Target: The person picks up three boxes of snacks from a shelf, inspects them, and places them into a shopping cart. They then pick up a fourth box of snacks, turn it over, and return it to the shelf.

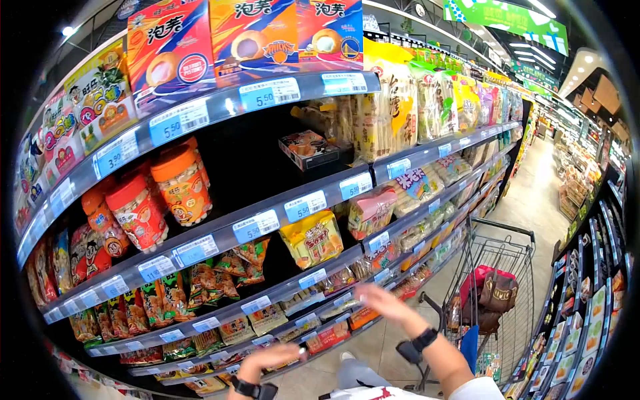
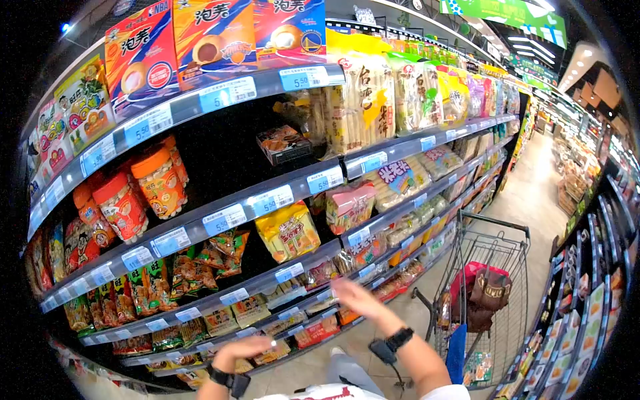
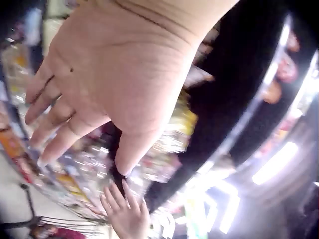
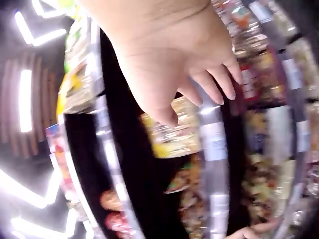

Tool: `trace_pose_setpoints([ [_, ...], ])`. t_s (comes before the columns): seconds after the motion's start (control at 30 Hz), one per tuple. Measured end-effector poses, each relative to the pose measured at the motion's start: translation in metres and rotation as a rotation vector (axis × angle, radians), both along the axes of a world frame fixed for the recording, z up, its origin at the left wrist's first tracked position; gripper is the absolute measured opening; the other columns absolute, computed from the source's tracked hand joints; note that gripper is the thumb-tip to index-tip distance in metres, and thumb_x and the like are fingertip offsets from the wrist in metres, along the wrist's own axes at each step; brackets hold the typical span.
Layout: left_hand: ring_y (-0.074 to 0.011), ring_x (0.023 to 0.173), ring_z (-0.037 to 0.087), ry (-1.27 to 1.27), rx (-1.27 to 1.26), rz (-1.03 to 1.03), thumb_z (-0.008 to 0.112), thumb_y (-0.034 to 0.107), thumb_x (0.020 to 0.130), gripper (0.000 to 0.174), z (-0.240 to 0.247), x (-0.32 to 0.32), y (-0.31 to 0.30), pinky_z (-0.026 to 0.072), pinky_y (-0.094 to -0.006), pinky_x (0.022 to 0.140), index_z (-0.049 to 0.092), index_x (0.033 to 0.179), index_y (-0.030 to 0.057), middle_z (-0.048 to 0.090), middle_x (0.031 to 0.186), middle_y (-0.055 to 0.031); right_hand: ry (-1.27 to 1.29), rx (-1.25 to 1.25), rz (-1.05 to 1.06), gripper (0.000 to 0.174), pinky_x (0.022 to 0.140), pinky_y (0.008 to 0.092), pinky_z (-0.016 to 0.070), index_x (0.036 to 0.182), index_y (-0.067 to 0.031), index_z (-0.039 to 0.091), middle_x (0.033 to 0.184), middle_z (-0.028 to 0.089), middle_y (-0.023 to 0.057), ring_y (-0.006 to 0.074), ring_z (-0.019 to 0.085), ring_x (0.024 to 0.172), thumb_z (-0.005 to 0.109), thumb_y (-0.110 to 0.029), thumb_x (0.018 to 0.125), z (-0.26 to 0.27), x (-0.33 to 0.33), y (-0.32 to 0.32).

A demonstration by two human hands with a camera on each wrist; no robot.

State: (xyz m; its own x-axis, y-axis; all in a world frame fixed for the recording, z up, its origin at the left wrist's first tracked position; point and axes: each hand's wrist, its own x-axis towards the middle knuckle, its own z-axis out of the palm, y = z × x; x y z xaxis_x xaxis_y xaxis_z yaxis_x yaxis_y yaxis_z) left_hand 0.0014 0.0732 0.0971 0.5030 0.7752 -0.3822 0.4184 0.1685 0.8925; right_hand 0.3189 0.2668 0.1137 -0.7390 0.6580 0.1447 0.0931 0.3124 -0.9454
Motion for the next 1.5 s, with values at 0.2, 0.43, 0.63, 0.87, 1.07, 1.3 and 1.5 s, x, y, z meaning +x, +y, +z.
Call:
trace_pose_setpoints([
  [0.2, -0.0224, 0.098, 0.063, -0.193, 0.831, 0.308, 0.060, 0.019, 0.087, 0.026, 0.224, 0.052, 0.064, 0.0480, -0.0334, 0.087, 0.063, 0.104, -0.0007, 0.066, 0.105, -0.0122, 0.363, 0.731, -0.253, 0.031, 0.088, 0.0344, 0.0471, 0.111, -0.0012, 0.060, 0.103, 0.064, 0.0138, 0.0249, 0.062, 0.097, 0.061, -0.006, 0.081, 0.217, -0.036, 0.051],
  [0.43, -0.0334, 0.092, 0.060, 0.739, 1.612, 0.760, 0.063, 0.013, 0.077, 0.039, 0.275, 0.075, 0.135, 0.0405, -0.0410, 0.092, 0.057, 0.114, 0.0028, 0.064, 0.098, -0.0162, 0.310, 1.218, -0.349, 0.044, 0.092, 0.0422, 0.0424, 0.117, -0.0029, 0.054, 0.111, 0.056, 0.0181, 0.0365, 0.053, 0.104, 0.064, -0.011, 0.074, 0.247, -0.074, 0.107],
  [0.63, -0.0358, 0.100, 0.059, 1.134, 1.419, 0.912, 0.056, 0.027, 0.086, 0.053, 0.273, 0.085, 0.211, 0.0335, -0.0497, 0.100, 0.044, 0.132, 0.0020, 0.064, 0.103, -0.0211, 0.015, 1.310, -0.303, 0.060, 0.086, 0.0452, 0.0467, 0.126, -0.0027, 0.049, 0.111, 0.056, 0.0241, 0.0405, 0.057, 0.098, 0.069, -0.032, 0.077, 0.260, -0.088, 0.132],
  [0.87, -0.0350, 0.107, 0.060, 1.192, 1.118, 0.932, 0.037, 0.041, 0.096, 0.051, 0.280, 0.091, 0.226, 0.0310, -0.0547, 0.102, 0.050, 0.130, 0.0056, 0.066, 0.100, -0.0249, -0.133, 1.165, -0.299, 0.081, 0.083, 0.0462, 0.0490, 0.131, 0.0025, 0.043, 0.100, 0.059, 0.0286, 0.0438, 0.060, 0.092, 0.071, -0.039, 0.068, 0.267, -0.101, 0.130],
  [1.07, -0.0368, 0.106, 0.060, 1.147, 1.226, 0.926, 0.044, 0.037, 0.091, 0.049, 0.277, 0.082, 0.235, 0.0357, -0.0502, 0.100, 0.053, 0.125, 0.0038, 0.064, 0.104, -0.0282, -0.037, 0.950, -0.169, 0.082, 0.080, 0.0415, 0.0504, 0.133, 0.0038, 0.040, 0.106, 0.059, 0.0261, 0.0417, 0.061, 0.092, 0.073, -0.030, 0.066, 0.277, -0.099, 0.130],
  [1.3, -0.0359, 0.104, 0.061, 0.979, 1.468, 1.108, 0.063, 0.017, 0.077, 0.047, 0.284, 0.080, 0.223, 0.0471, -0.0416, 0.090, 0.055, 0.122, 0.0030, 0.062, 0.107, -0.0287, 0.468, 0.784, -0.107, 0.074, 0.088, 0.0400, 0.0496, 0.130, -0.0034, 0.043, 0.119, 0.057, 0.0214, 0.0359, 0.059, 0.107, 0.076, -0.016, 0.065, 0.277, -0.099, 0.121],
  [1.5, -0.0328, 0.105, 0.062, 0.843, 1.845, 1.157, 0.074, 0.007, 0.070, 0.056, 0.288, 0.086, 0.192, 0.0507, -0.0377, 0.085, 0.056, 0.122, 0.0072, 0.063, 0.112, -0.0211, 0.670, 0.549, -0.028, 0.065, 0.094, 0.0419, 0.0473, 0.131, -0.0090, 0.045, 0.131, 0.047, 0.0178, 0.0260, 0.047, 0.125, 0.070, -0.003, 0.071, 0.266, -0.103, 0.084],
])
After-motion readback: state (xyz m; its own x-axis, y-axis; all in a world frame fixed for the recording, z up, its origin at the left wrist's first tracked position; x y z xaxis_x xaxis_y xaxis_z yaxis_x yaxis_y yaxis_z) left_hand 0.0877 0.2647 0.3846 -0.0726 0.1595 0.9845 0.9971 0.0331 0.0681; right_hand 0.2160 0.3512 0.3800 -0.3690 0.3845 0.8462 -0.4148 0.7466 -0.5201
